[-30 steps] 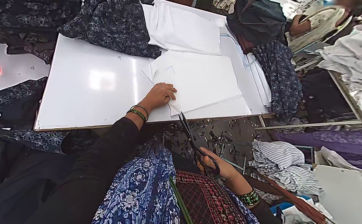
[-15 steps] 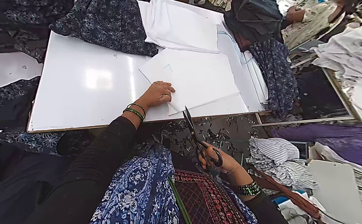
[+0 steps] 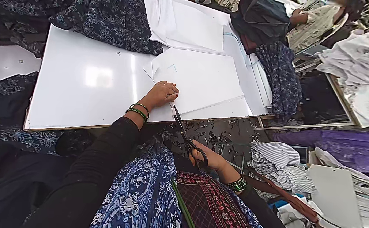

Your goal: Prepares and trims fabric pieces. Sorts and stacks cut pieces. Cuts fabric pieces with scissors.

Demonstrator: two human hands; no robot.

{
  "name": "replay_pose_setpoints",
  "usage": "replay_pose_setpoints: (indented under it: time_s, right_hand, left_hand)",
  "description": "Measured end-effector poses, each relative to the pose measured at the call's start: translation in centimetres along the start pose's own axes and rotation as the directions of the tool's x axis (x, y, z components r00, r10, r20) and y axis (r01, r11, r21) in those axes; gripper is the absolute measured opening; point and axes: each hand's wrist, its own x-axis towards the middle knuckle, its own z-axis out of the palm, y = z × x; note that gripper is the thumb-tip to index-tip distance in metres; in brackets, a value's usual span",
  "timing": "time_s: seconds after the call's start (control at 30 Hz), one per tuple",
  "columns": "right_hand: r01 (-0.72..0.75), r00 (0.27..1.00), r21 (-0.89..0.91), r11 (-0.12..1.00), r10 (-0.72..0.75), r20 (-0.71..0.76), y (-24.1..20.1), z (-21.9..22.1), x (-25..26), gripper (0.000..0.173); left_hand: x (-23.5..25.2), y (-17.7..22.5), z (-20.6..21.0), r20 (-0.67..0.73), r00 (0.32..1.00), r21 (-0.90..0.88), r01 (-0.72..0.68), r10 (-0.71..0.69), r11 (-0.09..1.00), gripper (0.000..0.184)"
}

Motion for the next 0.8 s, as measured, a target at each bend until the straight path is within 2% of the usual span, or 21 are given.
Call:
replay_pose_setpoints:
  time_s: [0.23,0.37,0.5,0.57,0.73,0.8]
  right_hand:
    - [-0.007,0.999,-0.034,0.999,0.006,-0.032,-0.1,0.5,-0.3,0.091]
    - [-0.013,1.000,-0.024,1.000,0.012,-0.026,0.5,0.2,-0.9,0.092]
    - [0.003,1.000,0.001,1.000,-0.003,-0.021,0.9,-0.1,-1.2,0.090]
    - [0.002,1.000,0.003,1.000,-0.002,-0.024,0.8,0.0,-1.1,0.089]
    - [-0.037,0.999,-0.043,0.998,0.035,-0.042,0.0,0.0,-1.1,0.088]
    - [-0.043,0.998,-0.064,0.997,0.040,-0.041,-0.3,0.0,-0.9,0.087]
  left_hand:
    - [0.0,-0.1,0.2,-0.016,1.000,-0.004,-0.018,0.018,1.000,0.039]
    - [0.1,-0.2,0.2,0.030,1.000,0.012,-0.009,0.009,1.000,0.025]
    - [0.0,0.0,0.1,0.082,0.997,0.032,-0.002,-0.001,0.999,0.019]
    - [-0.5,0.5,0.1,0.108,0.994,0.026,0.021,-0.024,0.999,0.018]
    - [-2.5,1.1,0.4,0.074,0.996,0.052,0.053,-0.056,0.997,0.027]
    - [-2.5,1.2,0.3,0.087,0.993,0.057,0.072,-0.077,0.996,0.024]
